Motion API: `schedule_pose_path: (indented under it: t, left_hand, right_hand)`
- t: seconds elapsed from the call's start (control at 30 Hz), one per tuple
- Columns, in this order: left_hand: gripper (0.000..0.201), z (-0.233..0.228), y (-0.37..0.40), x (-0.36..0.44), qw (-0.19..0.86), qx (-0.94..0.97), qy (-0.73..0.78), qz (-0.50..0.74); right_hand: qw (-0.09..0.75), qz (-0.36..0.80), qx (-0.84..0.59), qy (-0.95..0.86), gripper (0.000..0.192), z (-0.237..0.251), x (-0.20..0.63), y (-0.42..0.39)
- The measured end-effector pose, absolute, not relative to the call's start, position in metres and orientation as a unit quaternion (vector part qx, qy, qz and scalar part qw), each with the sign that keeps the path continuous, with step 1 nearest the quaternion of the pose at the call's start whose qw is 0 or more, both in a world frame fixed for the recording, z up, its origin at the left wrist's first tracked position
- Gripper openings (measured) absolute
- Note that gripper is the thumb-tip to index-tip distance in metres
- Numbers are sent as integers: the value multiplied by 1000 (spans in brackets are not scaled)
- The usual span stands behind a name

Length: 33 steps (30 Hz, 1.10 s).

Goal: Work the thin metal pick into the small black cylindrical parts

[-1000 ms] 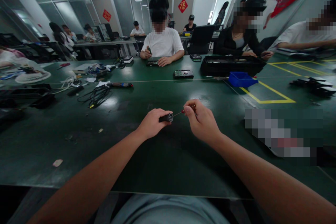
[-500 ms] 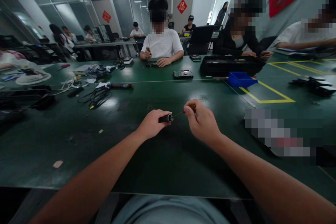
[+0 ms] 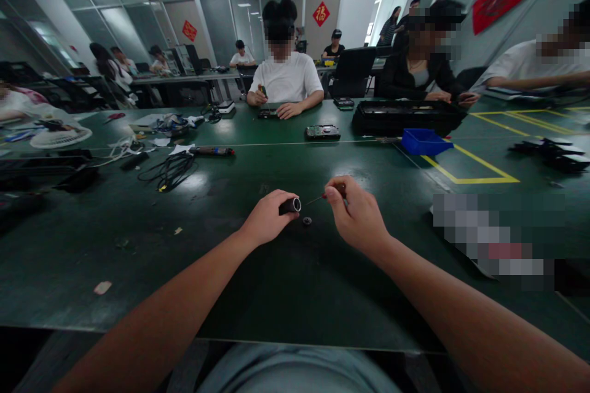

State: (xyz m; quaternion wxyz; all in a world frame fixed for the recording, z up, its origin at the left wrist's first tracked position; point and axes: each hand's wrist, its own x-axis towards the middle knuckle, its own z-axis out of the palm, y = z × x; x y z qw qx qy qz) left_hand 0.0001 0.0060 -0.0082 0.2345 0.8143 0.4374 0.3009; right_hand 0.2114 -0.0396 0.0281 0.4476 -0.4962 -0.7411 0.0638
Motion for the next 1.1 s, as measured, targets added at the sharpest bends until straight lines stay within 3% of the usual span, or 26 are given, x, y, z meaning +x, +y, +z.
schedule_pose_path:
  t: [0.3,0.77,0.93,1.1]
  left_hand:
    - [42,-4,-4,6,240,825,439,264]
    - [29,1,-9,30,73,899,425,71]
    - [29,1,-7,24,136,883,435,112]
    - [27,6,5,6,231,819,460,255]
  right_hand:
    - [473,52,-489,-731,14,34,212,-44]
    - [490,48,-481,-726,14,33,212,-44]
    - [482,53,-486,-727,14,34,213,-44]
    - [482,58,-484,-728,14,35,214,-44]
